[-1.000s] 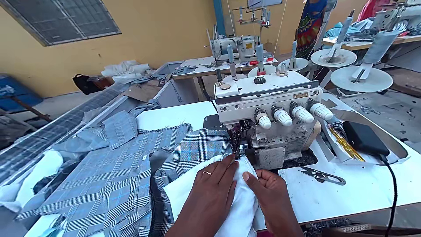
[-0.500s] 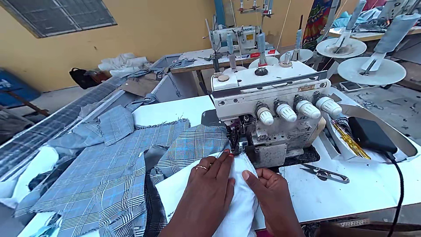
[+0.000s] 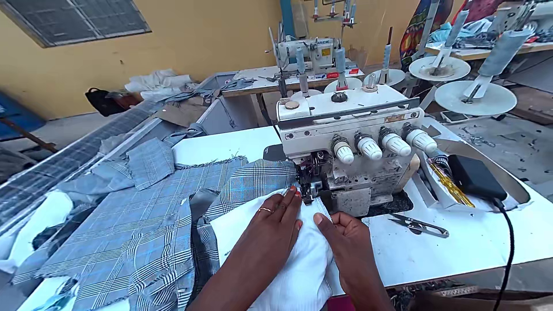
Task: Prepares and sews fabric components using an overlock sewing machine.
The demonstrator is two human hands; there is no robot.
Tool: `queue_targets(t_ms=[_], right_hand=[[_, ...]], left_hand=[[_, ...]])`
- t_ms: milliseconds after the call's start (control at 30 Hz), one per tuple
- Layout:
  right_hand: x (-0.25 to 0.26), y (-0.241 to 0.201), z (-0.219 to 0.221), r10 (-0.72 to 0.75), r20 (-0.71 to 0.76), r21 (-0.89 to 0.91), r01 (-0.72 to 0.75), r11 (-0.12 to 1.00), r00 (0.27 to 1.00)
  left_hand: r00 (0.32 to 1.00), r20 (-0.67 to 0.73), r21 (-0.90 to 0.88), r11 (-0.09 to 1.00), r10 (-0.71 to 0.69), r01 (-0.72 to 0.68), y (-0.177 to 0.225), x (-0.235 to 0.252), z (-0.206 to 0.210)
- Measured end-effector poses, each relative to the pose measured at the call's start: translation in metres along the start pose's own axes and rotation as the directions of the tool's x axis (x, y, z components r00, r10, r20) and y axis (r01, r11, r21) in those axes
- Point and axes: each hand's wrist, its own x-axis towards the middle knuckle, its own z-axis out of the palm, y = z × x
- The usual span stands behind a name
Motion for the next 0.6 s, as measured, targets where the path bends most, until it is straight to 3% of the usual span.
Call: queue_targets(t_ms=[200, 367, 500, 600], right_hand=[[-0.003, 0.01, -0.004, -0.077, 0.044, 0.022, 0.076, 0.997, 0.996], [-0.019, 0.011, -0.015, -0.042, 0.103, 0.069, 0.035, 0.997, 0.994], [-0.022, 0.018, -0.018, -0.158, 0.109, 0.087, 0.149, 0.985, 0.981], [-0.023, 0.023, -0.02, -0.294, 0.133, 0.02, 0.294, 0.956, 0.947]], left_hand=[[0.989, -0.124, -0.084, 0.992, 0.085, -0.095, 0.023, -0.008, -0.01], [0.997, -0.075, -0.006, 1.0, 0.013, -0.014, 0.04, -0.015, -0.009], [0.996, -0.087, 0.095, 0.995, 0.012, -0.004, 0.05, -0.012, -0.008], [0.997, -0.073, 0.073, 0.997, 0.002, 0.003, 0.053, -0.015, -0.009]])
